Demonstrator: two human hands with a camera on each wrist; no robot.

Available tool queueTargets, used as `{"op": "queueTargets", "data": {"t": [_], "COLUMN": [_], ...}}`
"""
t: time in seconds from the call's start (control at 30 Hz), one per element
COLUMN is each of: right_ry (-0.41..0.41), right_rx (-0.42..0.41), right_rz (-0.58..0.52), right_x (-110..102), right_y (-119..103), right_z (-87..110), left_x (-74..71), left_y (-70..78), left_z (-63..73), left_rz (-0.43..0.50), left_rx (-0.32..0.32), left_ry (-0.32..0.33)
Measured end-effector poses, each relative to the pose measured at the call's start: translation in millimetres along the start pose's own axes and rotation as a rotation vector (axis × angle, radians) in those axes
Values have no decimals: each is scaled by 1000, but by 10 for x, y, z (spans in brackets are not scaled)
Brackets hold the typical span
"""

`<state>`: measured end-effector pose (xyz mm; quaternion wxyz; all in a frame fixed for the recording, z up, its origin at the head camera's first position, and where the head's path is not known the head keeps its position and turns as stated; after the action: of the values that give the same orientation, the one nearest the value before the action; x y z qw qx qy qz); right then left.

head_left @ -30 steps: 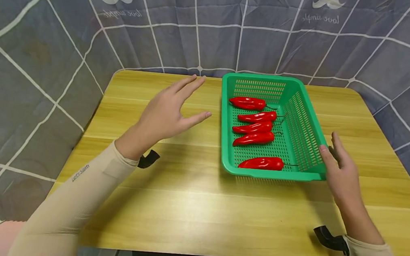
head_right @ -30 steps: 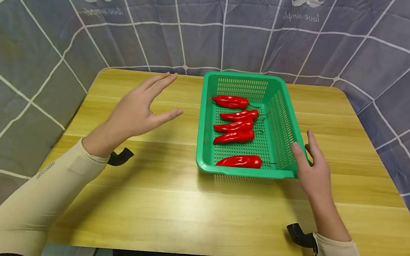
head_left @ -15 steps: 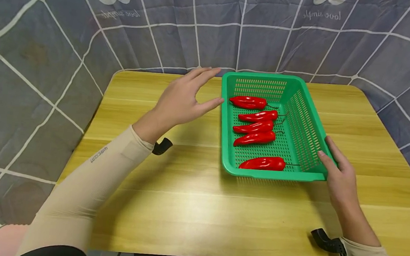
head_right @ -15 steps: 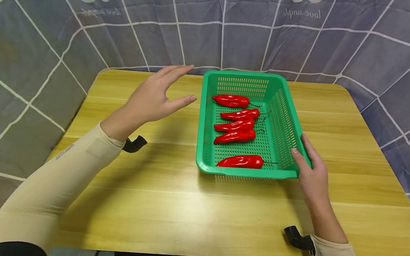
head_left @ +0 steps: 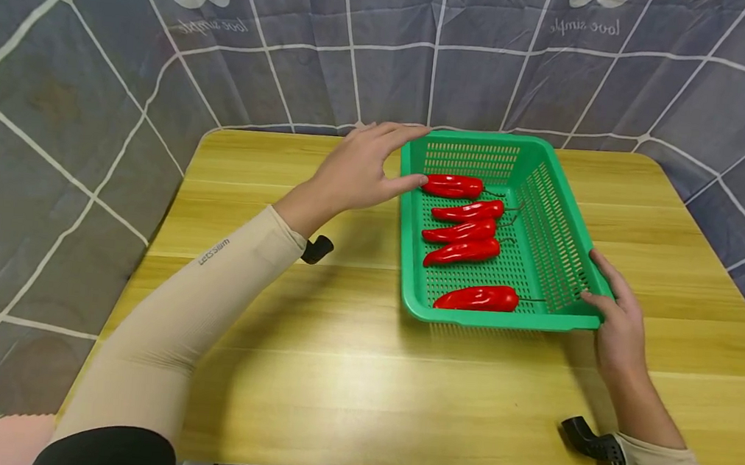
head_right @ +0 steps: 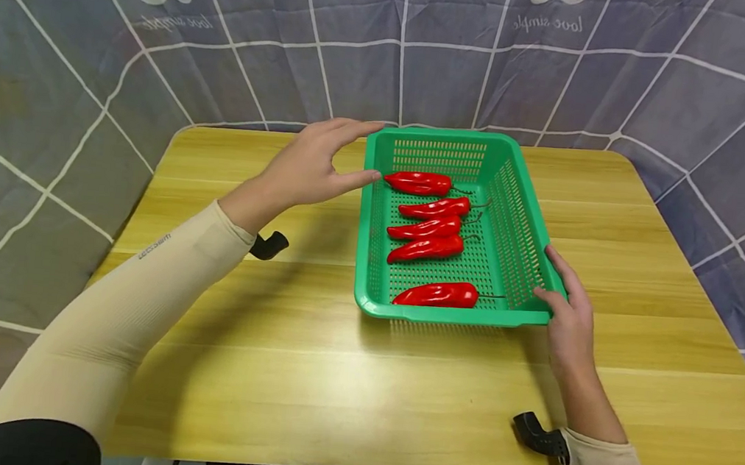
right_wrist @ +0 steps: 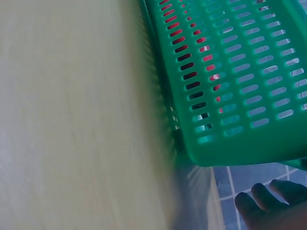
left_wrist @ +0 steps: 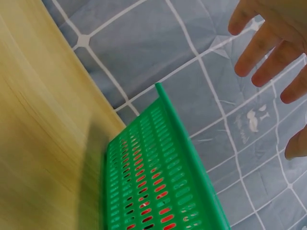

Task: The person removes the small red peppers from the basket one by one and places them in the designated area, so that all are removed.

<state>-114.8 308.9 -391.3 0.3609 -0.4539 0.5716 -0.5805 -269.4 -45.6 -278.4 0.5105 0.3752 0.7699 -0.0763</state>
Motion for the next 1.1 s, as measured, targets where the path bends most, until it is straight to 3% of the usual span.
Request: {"op": "queueTargets", "data": {"t": [0.4, 0.57, 0.77, 1.1], "right_ry": [-12, -30, -39, -16], "right_rx": [-5, -9, -14, 7], "right_rz": [51, 88, 98, 84], "right_x": [25, 42, 34, -73], "right_y": [13, 9, 10, 44], "right_z": [-44, -58, -68, -28], "left_x": [206, 313, 449, 798], "left_y": [-134, -178, -197, -210], "left_z": [-250, -341, -470, -759], "left_rz": [70, 51, 25, -11], "left_rx": [0, 14, -12, -27], "left_ry": [-116, -162, -241, -394]}}
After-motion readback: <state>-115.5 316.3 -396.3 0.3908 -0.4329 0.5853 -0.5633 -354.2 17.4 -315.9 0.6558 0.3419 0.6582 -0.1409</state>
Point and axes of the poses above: each hand's wrist, its own z-axis away from the middle knuckle, its own x-axis out of the palm, y = z × x, the point moved 2 cm from there along -z, towards the middle knuckle, and after that the axes turned 10 degrees about y, right-handed, at the moved point
